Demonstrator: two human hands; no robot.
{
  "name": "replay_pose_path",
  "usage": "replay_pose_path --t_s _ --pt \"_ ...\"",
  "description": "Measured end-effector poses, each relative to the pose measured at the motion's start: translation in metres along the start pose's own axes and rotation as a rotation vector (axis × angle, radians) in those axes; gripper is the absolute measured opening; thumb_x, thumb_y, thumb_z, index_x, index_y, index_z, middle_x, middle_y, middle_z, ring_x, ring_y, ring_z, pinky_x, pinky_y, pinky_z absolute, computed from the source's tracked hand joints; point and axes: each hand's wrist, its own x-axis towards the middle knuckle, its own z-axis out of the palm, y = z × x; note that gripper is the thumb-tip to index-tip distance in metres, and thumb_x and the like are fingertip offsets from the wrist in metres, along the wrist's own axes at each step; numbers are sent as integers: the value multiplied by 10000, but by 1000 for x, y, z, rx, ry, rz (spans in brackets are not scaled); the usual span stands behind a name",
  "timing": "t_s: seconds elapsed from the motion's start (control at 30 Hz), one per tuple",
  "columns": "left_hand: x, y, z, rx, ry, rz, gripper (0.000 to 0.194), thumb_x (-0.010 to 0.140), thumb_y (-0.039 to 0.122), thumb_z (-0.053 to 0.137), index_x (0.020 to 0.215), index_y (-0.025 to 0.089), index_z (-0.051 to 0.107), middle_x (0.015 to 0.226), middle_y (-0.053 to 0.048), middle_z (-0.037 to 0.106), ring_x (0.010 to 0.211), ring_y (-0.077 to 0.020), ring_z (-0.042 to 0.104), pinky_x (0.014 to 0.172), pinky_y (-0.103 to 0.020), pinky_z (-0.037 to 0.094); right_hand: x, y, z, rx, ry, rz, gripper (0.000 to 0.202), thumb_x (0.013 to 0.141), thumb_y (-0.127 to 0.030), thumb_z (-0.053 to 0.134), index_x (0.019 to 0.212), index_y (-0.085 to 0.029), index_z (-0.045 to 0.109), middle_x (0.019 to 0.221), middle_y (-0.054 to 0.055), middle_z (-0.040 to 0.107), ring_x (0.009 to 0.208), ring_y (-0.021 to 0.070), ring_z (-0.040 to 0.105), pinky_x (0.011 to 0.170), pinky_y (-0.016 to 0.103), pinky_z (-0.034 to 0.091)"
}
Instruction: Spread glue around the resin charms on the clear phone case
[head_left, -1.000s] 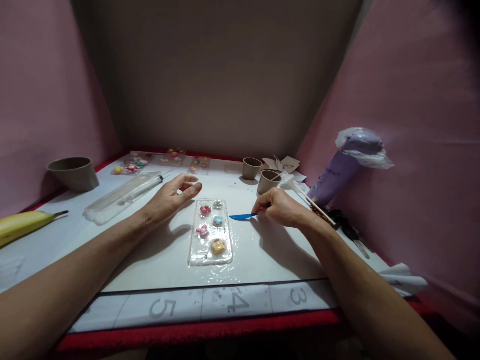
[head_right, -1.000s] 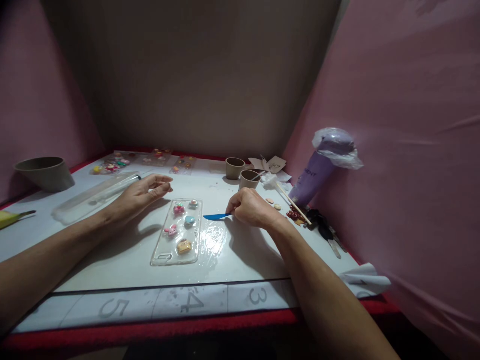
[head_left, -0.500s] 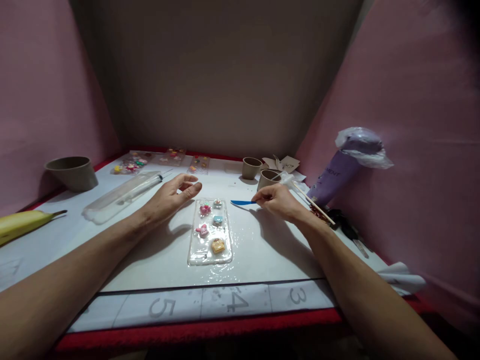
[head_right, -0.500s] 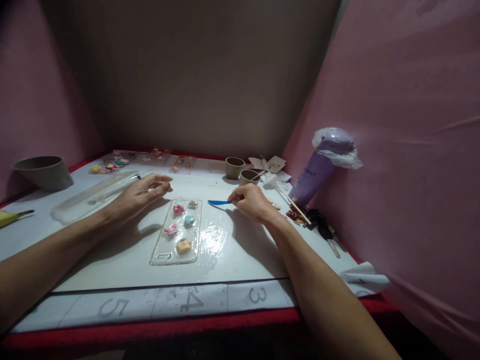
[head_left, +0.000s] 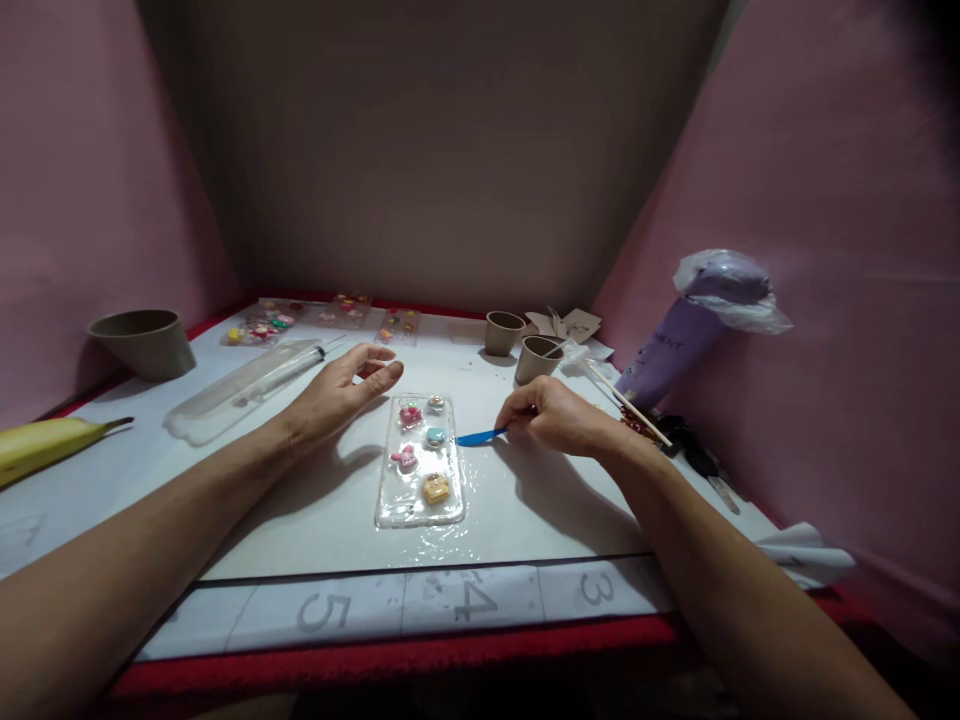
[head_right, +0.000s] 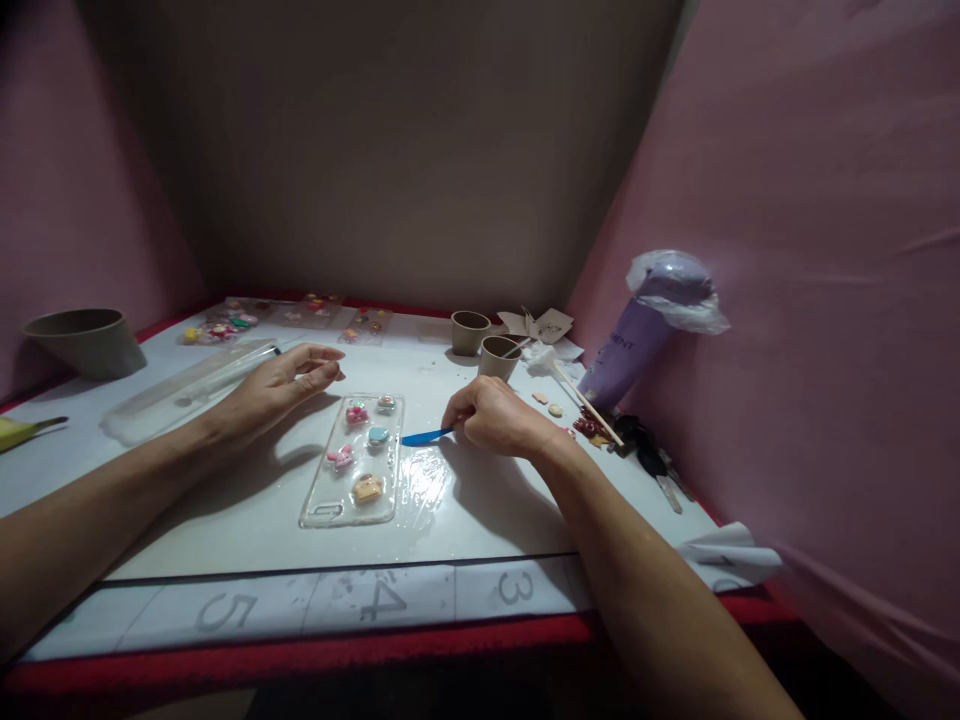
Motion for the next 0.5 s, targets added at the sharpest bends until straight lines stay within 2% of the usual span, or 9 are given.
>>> replay_pose_path --t_s 0.13,0.5 --pt "1 -2 0 -16 -1 4 646 778 687 520 1182 186 570 1113 -134 658 1058 -296 602 930 -446 449 -2 -4 -1 -23 -54 -9 312 656 -60 522 784 -193 774 663 17 685 610 121 527 517 215 348" --pt "0 0 1 5 3 5 645 776 696 512 1167 188 578 1133 -123 654 1060 -293 591 929 -435 448 -4 -5 -4 20 -207 -71 299 669 -59 542 791 -196 778 701 11 710 645 126 561 553 203 379"
